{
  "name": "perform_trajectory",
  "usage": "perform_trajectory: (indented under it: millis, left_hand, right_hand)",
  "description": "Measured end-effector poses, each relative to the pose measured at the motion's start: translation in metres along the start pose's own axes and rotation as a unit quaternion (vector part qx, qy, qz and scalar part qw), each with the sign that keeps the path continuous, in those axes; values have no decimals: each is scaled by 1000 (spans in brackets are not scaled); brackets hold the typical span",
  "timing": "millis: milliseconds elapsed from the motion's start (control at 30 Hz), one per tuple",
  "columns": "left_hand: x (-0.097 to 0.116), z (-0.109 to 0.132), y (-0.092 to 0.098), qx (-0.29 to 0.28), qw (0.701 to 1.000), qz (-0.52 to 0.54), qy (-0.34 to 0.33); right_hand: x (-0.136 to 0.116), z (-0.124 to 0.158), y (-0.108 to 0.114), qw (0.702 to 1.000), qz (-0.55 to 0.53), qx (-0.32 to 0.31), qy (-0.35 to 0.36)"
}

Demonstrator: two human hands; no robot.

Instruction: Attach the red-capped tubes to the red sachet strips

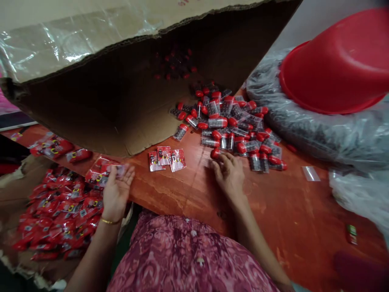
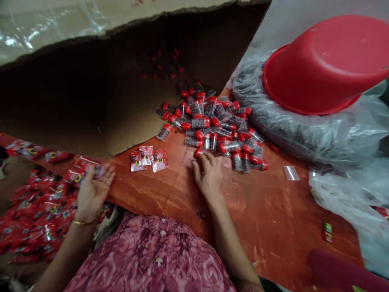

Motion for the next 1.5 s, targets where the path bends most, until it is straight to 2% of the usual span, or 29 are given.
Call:
perform_trajectory:
  millis: [100, 167, 233, 300, 367, 400, 433, 500, 567, 633, 700, 733, 800, 967, 1000, 1067, 1133, 1200, 1233, 1333, 1400, 1467, 1500]
  left_hand:
    - [23, -5, 15, 50, 997, 30, -57]
    - [27, -2, 10, 21, 998, 30, -59]
    - [18, 4, -1, -29, 999, -2, -18]
    - [3, 13, -12, -65, 994, -90, 10]
    - [-5, 20, -26, -96, 963, -247, -50]
    - [-7, 23, -37, -119, 924, -345, -113]
    - [-9, 26, -50, -144, 867, -441, -183]
    - [-16, 30, -77, -193, 722, -594, -297]
    - [-28, 28, -99, -229, 599, -687, -343]
    - [-42, 23, -113, -258, 521, -740, -338]
    - [-55, 19, -121, -287, 485, -761, -322]
    - [-61, 19, -123, -298, 483, -759, -319]
    - [-68, 19, -125, -309, 517, -732, -320]
    - [-69, 17, -120, -308, 685, -590, -296]
    - [-66, 16, -119, -305, 712, -565, -285]
    - [-60, 18, -120, -294, 747, -532, -270]
    - [-53, 24, -124, -285, 759, -520, -269]
    - [-48, 33, -129, -291, 754, -522, -273]
    - [-47, 38, -132, -299, 749, -524, -274]
    - [-47, 50, -137, -324, 740, -522, -273]
    - [-48, 53, -134, -326, 763, -498, -252]
    - [-53, 51, -128, -325, 810, -453, -183]
    - [-58, 50, -124, -332, 833, -425, -124]
  right_hand:
    - [14, -2, -7, 998, 52, -22, -19]
    - [15, -2, -10, 997, 63, -29, -17]
    - [13, -2, -11, 998, 64, -27, -13]
    - [10, -2, -12, 998, 62, -21, -11]
    - [9, -2, -12, 998, 63, -16, -6]
    - [8, -2, -12, 998, 63, -15, -5]
    - [8, -2, -13, 998, 61, -14, -4]
    - [9, -1, -14, 998, 54, -16, -6]
    - [11, 0, -15, 999, 44, -18, -9]
    - [11, 0, -16, 999, 37, -21, -11]
    - [12, 1, -16, 999, 34, -24, -12]
    - [12, 0, -16, 999, 34, -24, -13]
    - [12, 0, -17, 999, 32, -24, -11]
    - [13, -1, -11, 1000, 8, -18, -22]
    - [12, -1, -8, 1000, 1, -9, -28]
    - [4, 0, 1, 999, -27, 11, -32]
    - [-10, 0, 6, 995, -97, 14, -30]
    - [-26, -3, 2, 975, -216, -10, -45]
    - [-33, -5, -4, 955, -287, -32, -63]
    - [-55, -11, -25, 868, -476, -98, -104]
    - [-63, -13, -31, 834, -530, -104, -113]
    - [-64, -13, -30, 835, -531, -89, -116]
    - [-63, -12, -28, 843, -519, -85, -113]
Point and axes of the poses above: each hand's wrist, its own z-axis away from the middle knuckle, its own y-axis out of the back of the hand, x = y × z, the point moved 5 cm from there along -z, towards the middle knuckle, and after that the axes turned 11 degrees about -x, right-handed, at the moved point
